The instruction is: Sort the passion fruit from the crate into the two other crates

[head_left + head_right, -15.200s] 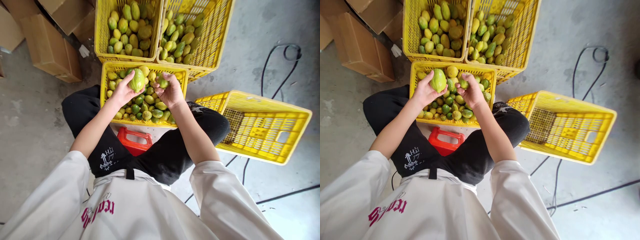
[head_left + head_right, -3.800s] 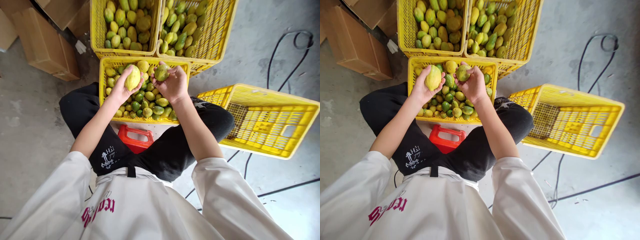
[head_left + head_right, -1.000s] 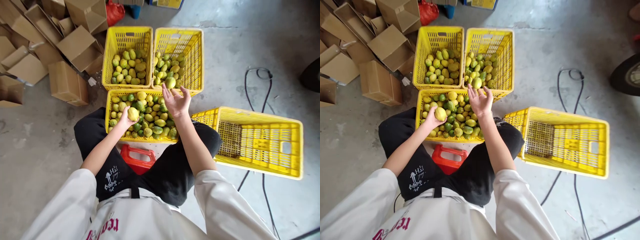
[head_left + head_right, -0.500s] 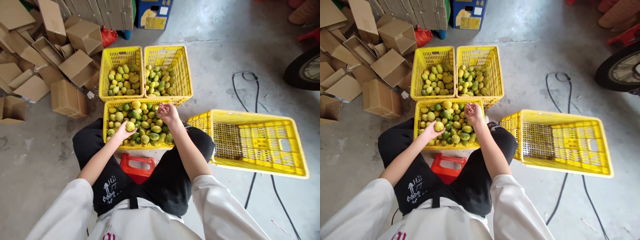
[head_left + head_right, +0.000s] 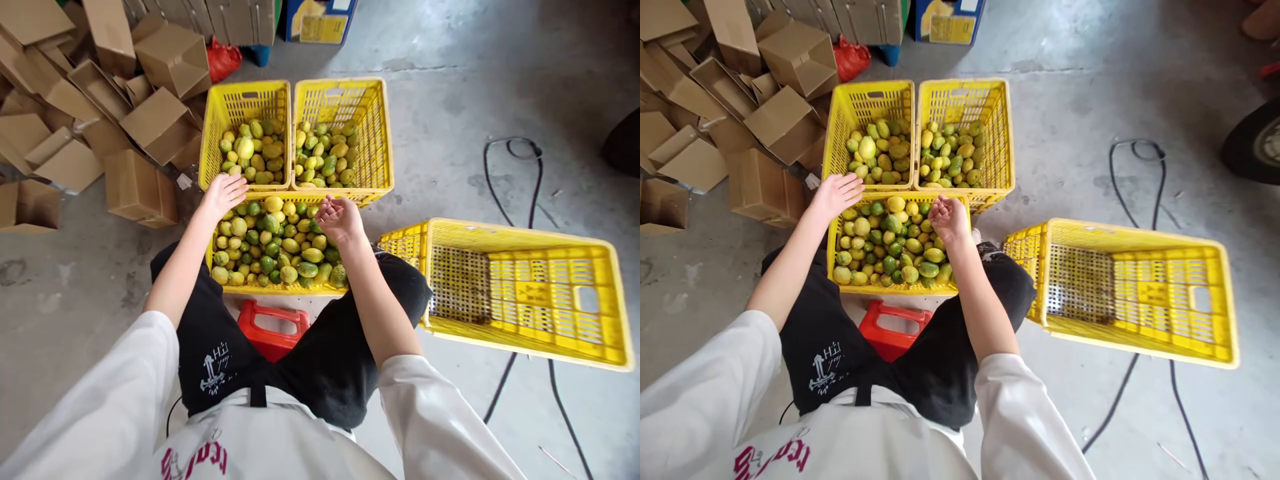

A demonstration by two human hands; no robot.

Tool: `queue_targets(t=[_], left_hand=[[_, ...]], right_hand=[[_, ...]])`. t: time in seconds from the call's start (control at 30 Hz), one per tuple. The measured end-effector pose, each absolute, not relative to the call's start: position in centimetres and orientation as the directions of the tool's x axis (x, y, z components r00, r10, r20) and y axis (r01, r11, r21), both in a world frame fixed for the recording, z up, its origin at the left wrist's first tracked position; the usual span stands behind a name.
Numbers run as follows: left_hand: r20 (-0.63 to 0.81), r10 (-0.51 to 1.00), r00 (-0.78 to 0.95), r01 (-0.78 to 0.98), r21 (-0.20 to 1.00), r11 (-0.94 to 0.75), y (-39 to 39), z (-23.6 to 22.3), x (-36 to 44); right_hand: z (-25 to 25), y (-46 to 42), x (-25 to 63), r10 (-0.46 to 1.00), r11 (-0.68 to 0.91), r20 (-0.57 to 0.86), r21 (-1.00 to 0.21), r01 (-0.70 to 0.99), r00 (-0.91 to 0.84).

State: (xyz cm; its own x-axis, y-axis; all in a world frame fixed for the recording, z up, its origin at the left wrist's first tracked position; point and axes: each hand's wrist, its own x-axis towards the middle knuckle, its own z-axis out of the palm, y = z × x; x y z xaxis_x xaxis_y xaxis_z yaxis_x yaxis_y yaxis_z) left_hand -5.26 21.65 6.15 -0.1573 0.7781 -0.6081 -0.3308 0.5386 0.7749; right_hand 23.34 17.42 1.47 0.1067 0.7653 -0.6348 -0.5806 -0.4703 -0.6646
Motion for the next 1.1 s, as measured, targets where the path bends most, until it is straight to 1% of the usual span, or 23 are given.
queue_targets(t=[0.1, 0.17, 0.2, 0.27, 0.37, 0.43, 0.47, 0.53, 0.57, 0.6, 0.63, 0.67, 0.7, 0.73, 0.77, 0.8, 0.83, 0.9, 0.93, 1.0, 1.07, 1.1], left_hand=[[-0.684, 0.709, -0.172, -0.240, 0.727, 0.643, 20.7, 4.8, -5.7], [-0.663, 0.732, -0.157, -0.157, 0.748, 0.645, 20.4, 4.1, -5.5], [-0.639, 0.756, -0.142, -0.089, 0.769, 0.633, 20.2, 3.8, -5.4], [-0.605, 0.790, -0.100, 0.103, 0.783, 0.613, 19.7, 3.2, -5.4], [-0.585, 0.809, -0.059, 0.378, 0.737, 0.560, 17.7, 1.4, -5.9], [-0.556, 0.826, -0.089, 0.479, 0.703, 0.525, 15.3, -0.3, -5.9], [-0.549, 0.829, -0.107, 0.487, 0.698, 0.525, 14.0, -1.2, -5.7], [-0.559, 0.822, -0.104, 0.492, 0.690, 0.531, 11.1, -2.9, -4.8], [-0.581, 0.812, -0.060, 0.504, 0.685, 0.527, 9.8, -3.6, -4.1], [-0.594, 0.804, -0.020, 0.505, 0.688, 0.521, 8.5, -4.1, -3.3], [-0.605, 0.796, 0.035, 0.504, 0.698, 0.509, 7.3, -4.5, -2.5], [-0.617, 0.781, 0.095, 0.505, 0.706, 0.497, 6.2, -4.8, -1.7], [-0.622, 0.766, 0.160, 0.509, 0.717, 0.476, 5.3, -5.1, -1.0], [-0.621, 0.744, 0.248, 0.521, 0.733, 0.439, 4.5, -5.2, -0.3], [-0.609, 0.708, 0.358, 0.558, 0.747, 0.360, 3.8, -5.4, 0.3], [-0.601, 0.690, 0.404, 0.572, 0.754, 0.322, 3.3, -5.5, 0.7], [-0.591, 0.678, 0.437, 0.591, 0.757, 0.279, 2.9, -5.7, 1.0], [-0.574, 0.691, 0.439, 0.626, 0.747, 0.224, 2.7, -6.1, 1.3], [-0.567, 0.703, 0.430, 0.641, 0.740, 0.205, 2.7, -6.3, 1.2], [-0.555, 0.730, 0.399, 0.660, 0.727, 0.192, 3.1, -6.7, 1.0], [-0.556, 0.745, 0.368, 0.677, 0.710, 0.194, 3.6, -7.1, 0.8], [-0.557, 0.750, 0.356, 0.686, 0.701, 0.195, 3.8, -7.2, 0.7]], right_hand=[[1.3, 17.4, 23.1, 0.754, -0.474, -0.647, -0.658, -0.585, 0.117], [1.0, 17.4, 23.1, 0.745, -0.481, -0.654, -0.664, -0.573, 0.131], [0.8, 17.3, 23.1, 0.741, -0.486, -0.657, -0.668, -0.563, 0.140], [0.2, 17.3, 23.2, 0.730, -0.504, -0.667, -0.674, -0.540, 0.152], [-1.1, 16.9, 23.0, 0.717, -0.547, -0.678, -0.693, -0.470, 0.164], [-2.0, 16.1, 22.4, 0.735, -0.584, -0.654, -0.745, -0.323, 0.179], [-2.5, 15.6, 21.9, 0.749, -0.596, -0.636, -0.769, -0.230, 0.186], [-3.4, 14.4, 20.5, 0.807, -0.578, -0.568, -0.815, 0.023, 0.159], [-3.9, 13.9, 19.7, 0.849, -0.529, -0.519, -0.832, 0.169, 0.103], [-4.4, 13.4, 18.9, 0.897, -0.404, -0.441, -0.835, 0.374, -0.015], [-4.9, 13.2, 18.0, 0.908, -0.213, -0.375, -0.796, 0.566, -0.185], [-5.4, 13.1, 17.0, 0.868, 0.004, -0.337, -0.729, 0.685, -0.364], [-6.0, 13.2, 16.0, 0.790, 0.195, -0.336, -0.654, 0.731, -0.512], [-6.6, 13.3, 15.0, 0.700, 0.338, -0.358, -0.596, 0.728, -0.618], [-7.2, 13.5, 14.0, 0.626, 0.427, -0.388, -0.556, 0.714, -0.676], [-7.8, 13.6, 13.0, 0.597, 0.466, -0.412, -0.521, 0.715, -0.689], [-8.4, 13.7, 11.9, 0.619, 0.459, -0.430, -0.482, 0.746, -0.658], [-9.5, 13.4, 9.9, 0.726, 0.366, -0.419, -0.436, 0.822, -0.545], [-10.0, 13.1, 9.0, 0.772, 0.303, -0.402, -0.448, 0.841, -0.492], [-10.8, 12.5, 7.6, 0.849, 0.140, -0.374, -0.523, 0.841, -0.374], [-11.4, 12.1, 6.8, 0.894, -0.038, -0.377, -0.606, 0.795, -0.244], [-11.6, 12.0, 6.6, 0.903, -0.098, -0.384, -0.620, 0.779, -0.192]])
